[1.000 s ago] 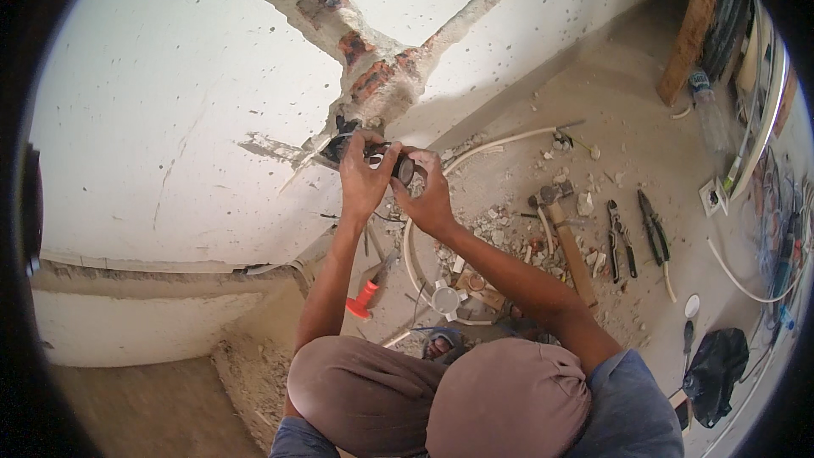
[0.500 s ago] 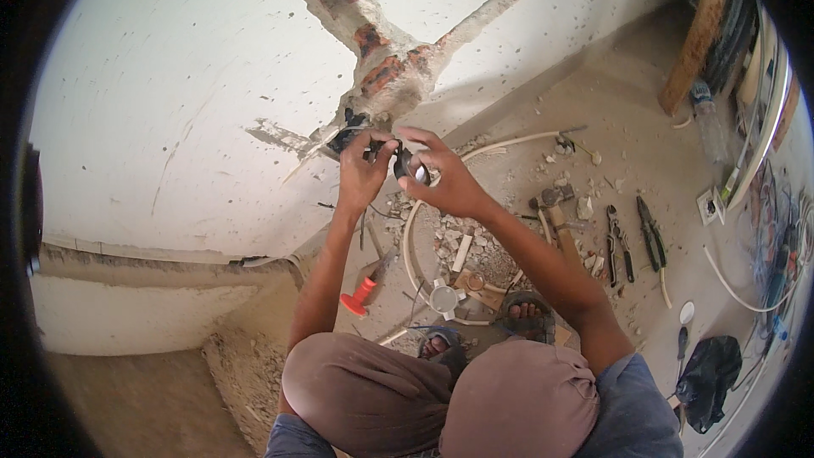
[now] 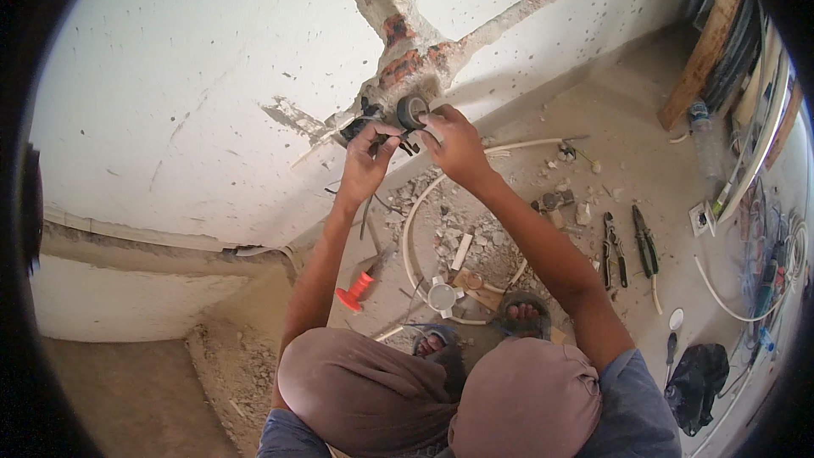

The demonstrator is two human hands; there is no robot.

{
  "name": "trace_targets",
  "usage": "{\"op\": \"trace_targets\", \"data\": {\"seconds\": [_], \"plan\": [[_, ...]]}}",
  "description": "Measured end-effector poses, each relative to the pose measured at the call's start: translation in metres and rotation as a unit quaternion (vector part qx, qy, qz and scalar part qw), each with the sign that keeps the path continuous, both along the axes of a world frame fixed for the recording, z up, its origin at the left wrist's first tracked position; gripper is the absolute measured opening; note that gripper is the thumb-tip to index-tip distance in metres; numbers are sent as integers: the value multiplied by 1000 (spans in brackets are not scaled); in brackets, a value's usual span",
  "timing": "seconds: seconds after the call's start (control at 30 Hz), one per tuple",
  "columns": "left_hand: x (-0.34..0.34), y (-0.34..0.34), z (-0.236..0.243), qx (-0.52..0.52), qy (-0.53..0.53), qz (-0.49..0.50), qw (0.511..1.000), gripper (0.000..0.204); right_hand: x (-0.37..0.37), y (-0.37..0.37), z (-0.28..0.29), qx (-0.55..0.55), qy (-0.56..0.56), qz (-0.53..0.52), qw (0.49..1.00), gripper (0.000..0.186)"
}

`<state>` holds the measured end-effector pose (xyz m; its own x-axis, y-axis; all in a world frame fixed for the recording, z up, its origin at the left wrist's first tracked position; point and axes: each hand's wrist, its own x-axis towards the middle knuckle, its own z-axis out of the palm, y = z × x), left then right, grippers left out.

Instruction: The person strips wire insulation using pliers, wraps tape around the wires, and prepares the wiring within a recessed wall cavity.

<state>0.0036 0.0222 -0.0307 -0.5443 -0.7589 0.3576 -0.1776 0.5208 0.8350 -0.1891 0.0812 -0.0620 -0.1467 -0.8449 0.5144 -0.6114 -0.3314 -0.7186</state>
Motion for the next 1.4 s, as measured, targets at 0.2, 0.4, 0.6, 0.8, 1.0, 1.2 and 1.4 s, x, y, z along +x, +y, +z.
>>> {"op": "trace_targets", "data": {"seconds": [0.2, 0.4, 0.6, 0.8, 1.0, 1.2, 1.4], "plan": [[-11, 5, -7, -18, 31, 49, 998, 11, 30, 34, -11, -4, 73, -53, 996, 21], [-5, 0, 0, -164, -14, 51, 985, 13, 31, 37, 27, -21, -20, 96, 995, 21], [-3, 2, 3, -138, -56, 42, 988, 10, 6, 1, 47, 167, -296, 161, 927, 31], [-2, -3, -7, -169, -49, 42, 983, 12, -4, -12, 13, 83, -76, 125, 986, 24], [-3, 0, -9, -175, -34, 64, 982, 9, 19, 10, 18, 0, 122, -41, 992, 18], [-9, 5, -10, -111, 6, 99, 989, 29, 19, 27, 25, -84, 180, -15, 980, 20], [-5, 9, -2, -37, -7, 106, 994, 38, 13, 15, 46, 7, 48, 170, 984, 25]]}}
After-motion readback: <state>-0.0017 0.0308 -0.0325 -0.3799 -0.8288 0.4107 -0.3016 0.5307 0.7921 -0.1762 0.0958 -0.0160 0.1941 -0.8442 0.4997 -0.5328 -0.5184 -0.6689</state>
